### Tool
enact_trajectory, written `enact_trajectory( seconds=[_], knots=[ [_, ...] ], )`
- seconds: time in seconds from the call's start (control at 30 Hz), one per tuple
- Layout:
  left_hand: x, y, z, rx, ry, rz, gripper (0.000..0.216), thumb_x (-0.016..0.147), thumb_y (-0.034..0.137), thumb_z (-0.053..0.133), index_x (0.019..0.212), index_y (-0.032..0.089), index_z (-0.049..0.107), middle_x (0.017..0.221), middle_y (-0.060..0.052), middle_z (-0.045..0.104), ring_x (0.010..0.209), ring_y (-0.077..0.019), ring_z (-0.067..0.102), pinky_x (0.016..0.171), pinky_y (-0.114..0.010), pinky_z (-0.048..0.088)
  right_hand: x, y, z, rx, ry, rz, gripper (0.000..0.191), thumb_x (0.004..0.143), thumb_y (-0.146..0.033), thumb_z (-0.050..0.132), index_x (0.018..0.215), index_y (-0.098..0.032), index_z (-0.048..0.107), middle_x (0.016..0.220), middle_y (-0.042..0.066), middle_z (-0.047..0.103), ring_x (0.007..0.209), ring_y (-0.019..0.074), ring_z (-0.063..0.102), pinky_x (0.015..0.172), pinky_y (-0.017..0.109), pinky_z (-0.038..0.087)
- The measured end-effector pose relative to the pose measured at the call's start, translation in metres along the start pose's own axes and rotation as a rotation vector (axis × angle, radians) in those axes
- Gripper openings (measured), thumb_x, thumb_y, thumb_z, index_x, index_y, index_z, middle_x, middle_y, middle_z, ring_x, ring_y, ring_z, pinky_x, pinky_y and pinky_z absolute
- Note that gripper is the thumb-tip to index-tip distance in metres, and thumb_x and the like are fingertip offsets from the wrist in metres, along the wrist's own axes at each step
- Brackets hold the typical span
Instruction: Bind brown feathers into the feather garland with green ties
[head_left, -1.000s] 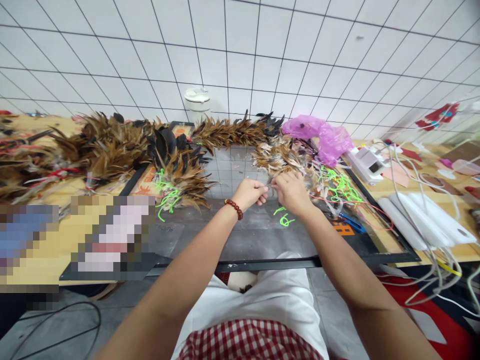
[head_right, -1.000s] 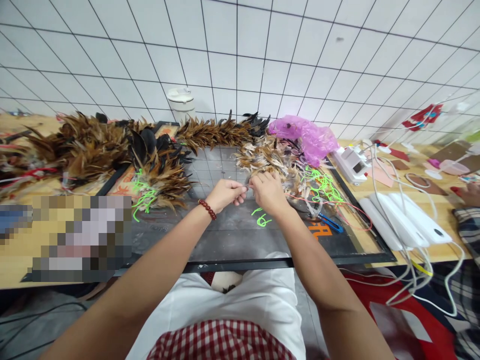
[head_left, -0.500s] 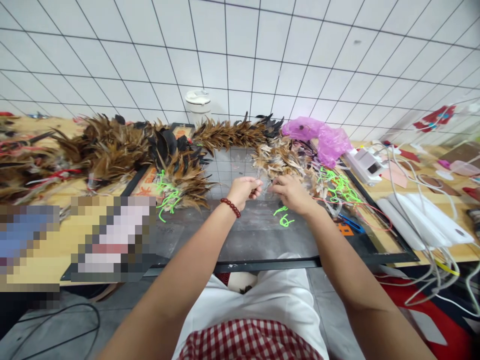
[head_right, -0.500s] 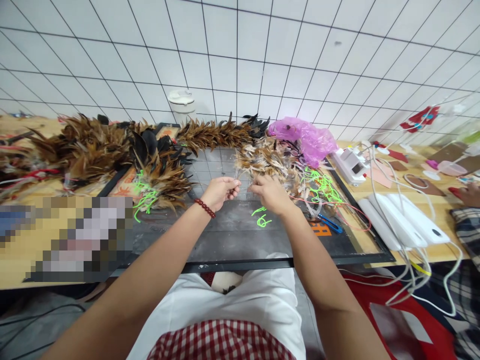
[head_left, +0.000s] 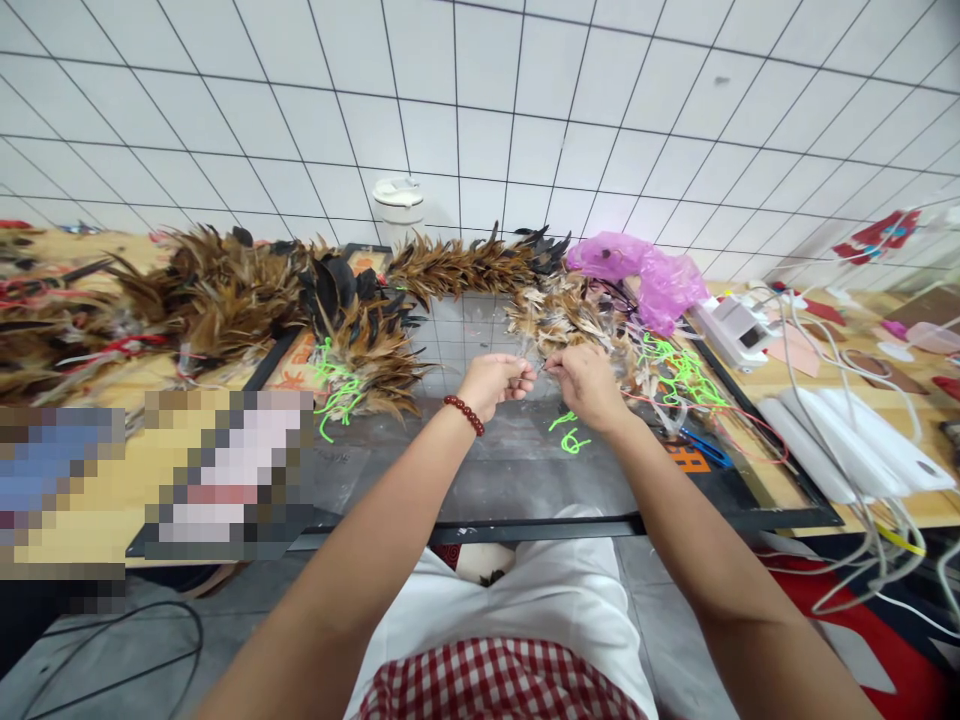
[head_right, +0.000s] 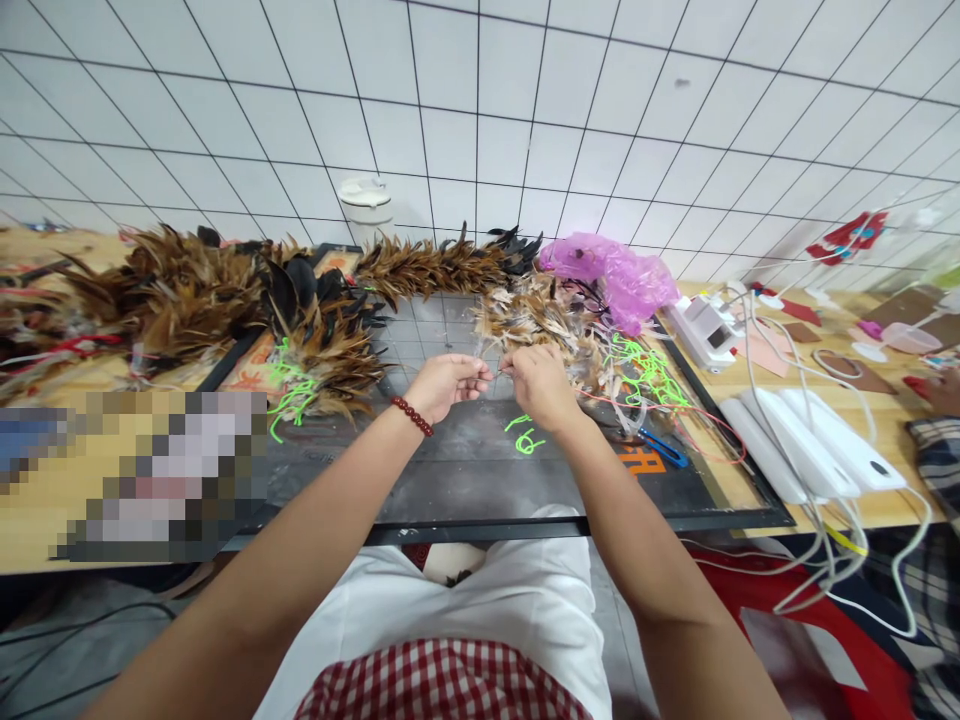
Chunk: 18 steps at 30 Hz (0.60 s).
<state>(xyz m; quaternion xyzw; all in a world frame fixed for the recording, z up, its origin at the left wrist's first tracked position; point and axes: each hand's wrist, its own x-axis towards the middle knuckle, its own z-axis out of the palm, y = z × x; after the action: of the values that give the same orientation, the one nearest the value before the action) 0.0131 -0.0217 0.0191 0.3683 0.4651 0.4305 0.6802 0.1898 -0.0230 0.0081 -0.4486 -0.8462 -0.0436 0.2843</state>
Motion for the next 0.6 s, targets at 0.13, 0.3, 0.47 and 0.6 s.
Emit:
enact_trajectory(
  seconds=[0.13,0.3,0.47,0.6],
  knots=[
    [-0.003,0.001,0.003,0.045,0.005,-0.013,0.006,0.077,0.012,0.058,0.073,0.008,0.06,0.069,-0.008,0.066,0.05,-0.0088,0.058,0.047,-0.02,0.045,0.0,-0.004,-0.001,-0.007,0.015,-0.031,0.021,0.091,-0.023,0.04,0.089,-0.019,0.06,0.085,0.006,0.064,0.085,0.0199,0.052,0.085,0.034,0.032],
    [-0.004,0.0,0.004,0.087,0.005,-0.016,0.009,0.074,0.016,0.065,0.072,0.008,0.06,0.068,-0.008,0.067,0.049,-0.0092,0.058,0.047,-0.021,0.045,0.0,-0.007,-0.003,-0.1,-0.03,-0.087,0.023,0.091,-0.02,0.038,0.091,-0.019,0.061,0.083,0.006,0.063,0.084,0.0203,0.05,0.086,0.036,0.029],
    [-0.003,-0.002,0.005,0.121,0.004,-0.014,0.011,0.073,0.017,0.066,0.069,0.008,0.062,0.064,-0.008,0.065,0.048,-0.0105,0.058,0.046,-0.022,0.045,0.0,-0.01,-0.005,-0.183,-0.049,-0.145,0.025,0.091,-0.018,0.036,0.091,-0.02,0.061,0.085,0.007,0.063,0.084,0.0204,0.048,0.086,0.036,0.027],
    [-0.003,-0.003,0.007,0.187,-0.018,-0.02,0.012,0.073,0.017,0.066,0.065,0.008,0.062,0.063,-0.008,0.065,0.048,-0.0113,0.059,0.044,-0.022,0.044,0.001,-0.013,-0.006,-0.205,-0.062,-0.169,0.026,0.092,-0.02,0.036,0.093,-0.02,0.062,0.084,0.007,0.064,0.084,0.0206,0.048,0.088,0.037,0.027]
  ],
)
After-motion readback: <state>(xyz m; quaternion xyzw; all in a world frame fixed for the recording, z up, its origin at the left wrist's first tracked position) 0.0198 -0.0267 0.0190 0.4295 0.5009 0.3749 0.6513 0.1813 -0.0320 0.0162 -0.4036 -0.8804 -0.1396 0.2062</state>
